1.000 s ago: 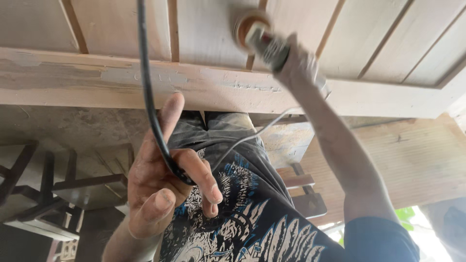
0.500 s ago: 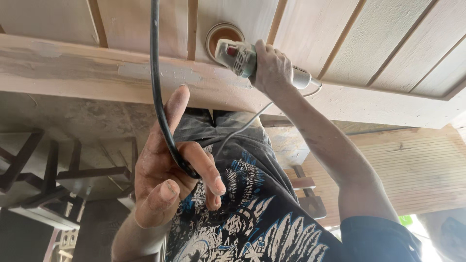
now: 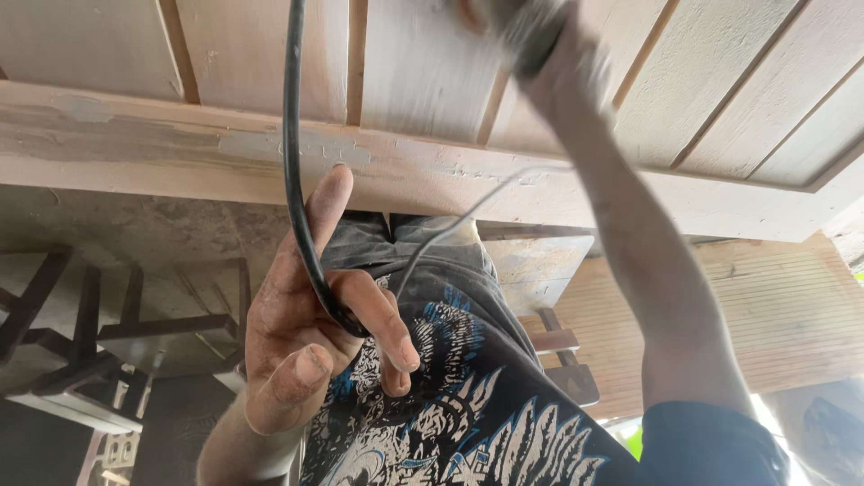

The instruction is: The person uses an orbital sander to smooth the surface of a large wooden door or panel. They move the sander across the flat panels and along the frame, managing the power cord with the other hand to avoid interference.

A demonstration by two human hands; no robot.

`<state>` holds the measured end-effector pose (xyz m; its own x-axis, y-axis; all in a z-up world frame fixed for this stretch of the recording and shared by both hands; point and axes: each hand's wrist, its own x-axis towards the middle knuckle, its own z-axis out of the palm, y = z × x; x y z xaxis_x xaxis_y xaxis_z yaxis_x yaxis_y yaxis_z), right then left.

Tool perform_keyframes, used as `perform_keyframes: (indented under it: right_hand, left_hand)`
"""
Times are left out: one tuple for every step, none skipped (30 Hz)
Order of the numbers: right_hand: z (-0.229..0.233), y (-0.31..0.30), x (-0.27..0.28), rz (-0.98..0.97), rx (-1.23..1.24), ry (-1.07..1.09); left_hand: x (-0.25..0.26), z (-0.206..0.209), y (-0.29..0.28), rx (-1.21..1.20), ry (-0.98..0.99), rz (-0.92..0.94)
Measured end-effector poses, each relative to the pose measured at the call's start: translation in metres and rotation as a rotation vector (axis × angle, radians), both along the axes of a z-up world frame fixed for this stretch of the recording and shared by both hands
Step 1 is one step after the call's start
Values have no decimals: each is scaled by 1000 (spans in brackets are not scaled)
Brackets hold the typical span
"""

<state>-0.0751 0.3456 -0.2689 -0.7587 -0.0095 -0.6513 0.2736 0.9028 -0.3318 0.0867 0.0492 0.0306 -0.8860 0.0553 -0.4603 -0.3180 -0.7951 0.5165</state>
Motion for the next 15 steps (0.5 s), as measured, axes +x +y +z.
perform_keyframes:
  right_hand:
    - [11, -4, 23, -196, 16, -188]
    - [20, -7, 41, 59, 98, -124]
    - [26, -9, 57, 318, 181, -60]
    - [30, -8, 69, 334, 181, -82]
    - [30, -9, 77, 354, 174, -101]
    - [28, -11, 80, 426, 126, -20]
    - [25, -11, 85, 491, 80, 54]
    - [21, -11, 86, 555, 34, 128]
    - [18, -12, 86, 609, 31, 137]
    - [15, -15, 87, 664, 29, 145]
    - [9, -21, 78, 723, 25, 169]
    - [5, -27, 69, 711, 63, 137]
    - [2, -33, 63, 702, 96, 97]
    - [-1, -39, 56, 694, 130, 56]
    - [-2, -42, 50, 667, 109, 90]
  left_hand:
    - [-2, -1, 0, 5, 5, -2]
    - [-5, -3, -1, 9, 9, -5]
    - [-7, -6, 0, 20, 18, -8]
    - [-9, -9, 0, 31, 27, -11]
    - [-12, -13, 2, 37, 40, -15]
    - [-14, -15, 2, 44, 53, -18]
    - [-15, -16, 2, 40, 54, -31]
    - [-15, -16, 2, 37, 55, -43]
    - [-15, -15, 1, 35, 55, -57]
    - [-14, -12, 0, 52, 46, -52]
    - [-15, -11, -2, 62, 52, -42]
    - [-17, -10, -4, 72, 57, -33]
    - [-17, -9, -6, 70, 46, -17]
    - [-17, -8, -9, 68, 34, -1]
    - [-16, -5, -11, 68, 16, 12]
